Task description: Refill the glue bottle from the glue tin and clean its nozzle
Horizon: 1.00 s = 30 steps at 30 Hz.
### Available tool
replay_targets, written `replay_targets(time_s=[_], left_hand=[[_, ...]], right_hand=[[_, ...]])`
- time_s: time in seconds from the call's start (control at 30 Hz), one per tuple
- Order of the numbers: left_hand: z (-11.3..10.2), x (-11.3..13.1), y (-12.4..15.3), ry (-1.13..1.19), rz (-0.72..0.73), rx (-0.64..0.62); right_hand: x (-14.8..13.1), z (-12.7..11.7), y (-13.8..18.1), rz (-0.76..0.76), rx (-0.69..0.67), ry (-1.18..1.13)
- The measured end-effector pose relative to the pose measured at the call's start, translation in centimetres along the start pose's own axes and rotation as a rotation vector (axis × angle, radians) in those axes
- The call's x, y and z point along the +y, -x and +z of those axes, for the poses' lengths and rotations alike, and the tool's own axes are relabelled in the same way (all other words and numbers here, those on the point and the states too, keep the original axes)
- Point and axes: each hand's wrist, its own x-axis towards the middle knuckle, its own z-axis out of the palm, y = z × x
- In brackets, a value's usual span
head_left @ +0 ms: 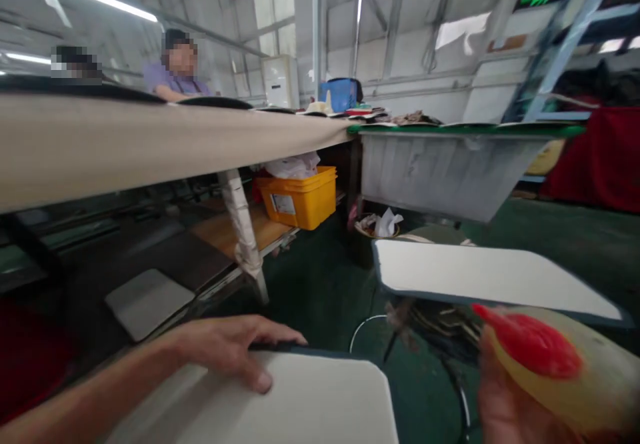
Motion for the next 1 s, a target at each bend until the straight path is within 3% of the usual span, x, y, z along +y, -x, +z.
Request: replay_targets(time_s=[0.07, 0.13, 0.23, 0.3, 0.37, 0.47, 0.57, 0.67, 0.73, 0.87, 1.0], left_hand=[[1.8, -5.2, 1.6, 0.21, 0.048, 0.065], [3.3, -9.7, 2.8, 0.354, 0.107, 0.214], [4.8, -14.3, 3.5, 0.478, 0.103, 0.427], [5.4, -15.8, 3.5, 0.555, 0.045, 0.526], [5.6, -16.1, 3.2, 0.538, -0.03, 0.643], [5.0, -15.7, 3.1, 0.258, -0.151, 0.762], [3.9, -15.2, 3.7, 0.101, -0.087, 0.744], [3.1, -15.2, 4.6, 0.136, 0.052, 0.725], [3.2, -15.3, 4.9, 0.19, 0.069, 0.729], [3.6, -15.3, 5.0, 0.326, 0.011, 0.8], [3.1, -14.7, 5.1, 0.135, -0.118, 0.838]], right_hand=[[1.3, 4.2, 2.7, 0.139, 0.09, -0.119], [2.6, 7.6, 5.2, 0.279, 0.149, -0.158], [4.8, 10.2, 7.9, 0.39, 0.151, -0.176], [6.0, 10.8, 8.8, 0.398, 0.118, -0.17], [6.7, 11.1, 9.3, 0.38, 0.092, -0.158], [7.2, 11.6, 9.9, 0.387, 0.08, -0.153], [7.4, 11.7, 9.9, 0.418, 0.081, -0.164], [7.9, 11.1, 8.7, 0.451, 0.04, -0.159], [8.5, 10.7, 7.3, 0.489, -0.011, -0.145], [9.7, 10.1, 4.6, 0.557, -0.095, -0.082], [10.5, 9.9, 3.0, 0.55, -0.265, -0.041]])
